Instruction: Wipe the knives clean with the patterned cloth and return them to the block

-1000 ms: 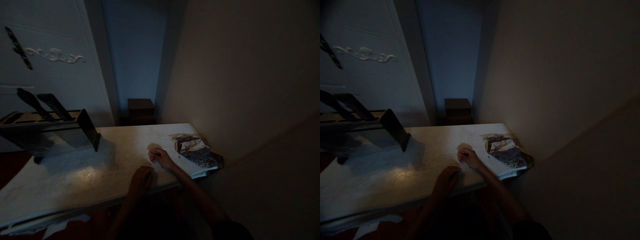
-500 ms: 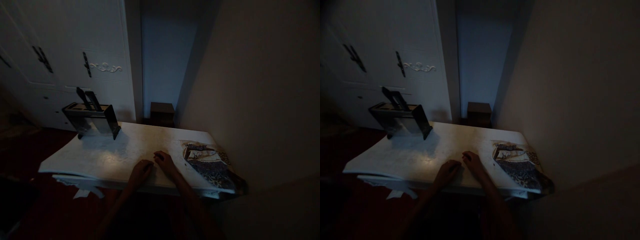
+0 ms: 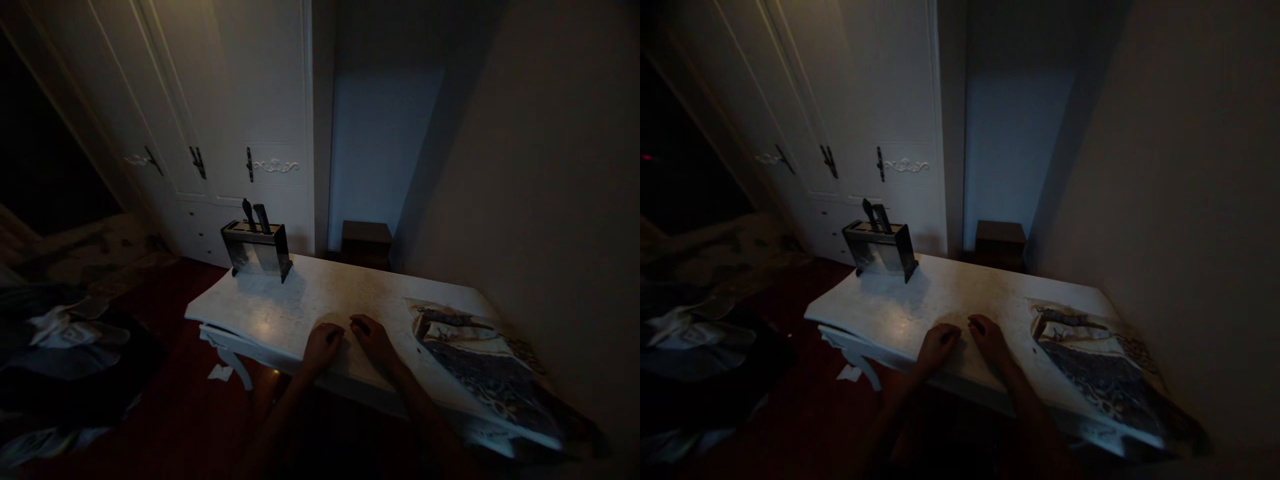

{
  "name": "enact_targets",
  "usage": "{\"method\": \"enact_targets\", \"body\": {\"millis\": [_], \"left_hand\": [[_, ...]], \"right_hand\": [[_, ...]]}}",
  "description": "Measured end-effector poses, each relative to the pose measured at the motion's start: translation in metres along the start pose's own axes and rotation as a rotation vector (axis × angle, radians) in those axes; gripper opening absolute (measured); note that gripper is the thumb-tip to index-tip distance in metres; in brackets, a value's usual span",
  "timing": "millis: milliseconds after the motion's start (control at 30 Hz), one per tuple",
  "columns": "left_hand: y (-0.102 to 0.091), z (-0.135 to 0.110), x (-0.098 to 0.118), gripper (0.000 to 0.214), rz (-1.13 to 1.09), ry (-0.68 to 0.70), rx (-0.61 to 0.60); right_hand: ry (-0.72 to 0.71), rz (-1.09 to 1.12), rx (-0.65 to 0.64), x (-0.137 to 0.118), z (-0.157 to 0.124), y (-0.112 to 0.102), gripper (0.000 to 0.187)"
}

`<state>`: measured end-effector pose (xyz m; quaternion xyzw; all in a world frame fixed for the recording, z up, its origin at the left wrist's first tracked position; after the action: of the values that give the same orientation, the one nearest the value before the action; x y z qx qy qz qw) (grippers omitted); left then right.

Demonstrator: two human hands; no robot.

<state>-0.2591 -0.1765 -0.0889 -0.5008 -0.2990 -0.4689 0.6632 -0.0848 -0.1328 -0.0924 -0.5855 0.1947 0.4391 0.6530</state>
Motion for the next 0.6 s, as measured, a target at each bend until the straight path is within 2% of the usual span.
{"method": "enact_targets", "body": {"millis": [267,500,600], "left_hand": [[0.001,-0.002,0.000,0.021,0.004,-0.015,-0.011],[0.000,-0.002,0.002,0.019,0.024,-0.014,-0.024],[0.002,-0.002,-0.002,0.019,0.010,-0.006,-0.023]], "right_hand": [[0.008,-0.042,0.033,0.001,-0.006,-0.002,0.038],[0.107,0.067,0.055,-0.006,-0.014,-0.011,0.042],[0.159,0.065,0.126,-0.005,-0.024,-0.018,0.048]]}}
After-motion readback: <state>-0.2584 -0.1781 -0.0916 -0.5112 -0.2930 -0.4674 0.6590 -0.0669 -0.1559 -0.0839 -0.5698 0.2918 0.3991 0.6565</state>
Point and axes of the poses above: each hand's wrist, its own z-axis towards the middle knuckle, its own y-axis out of the palm, x = y × z, the point moved 1 cm from there along z, towards the middle knuckle, and after that the axes turned 11 degrees about -z, right-handed, at the moved point
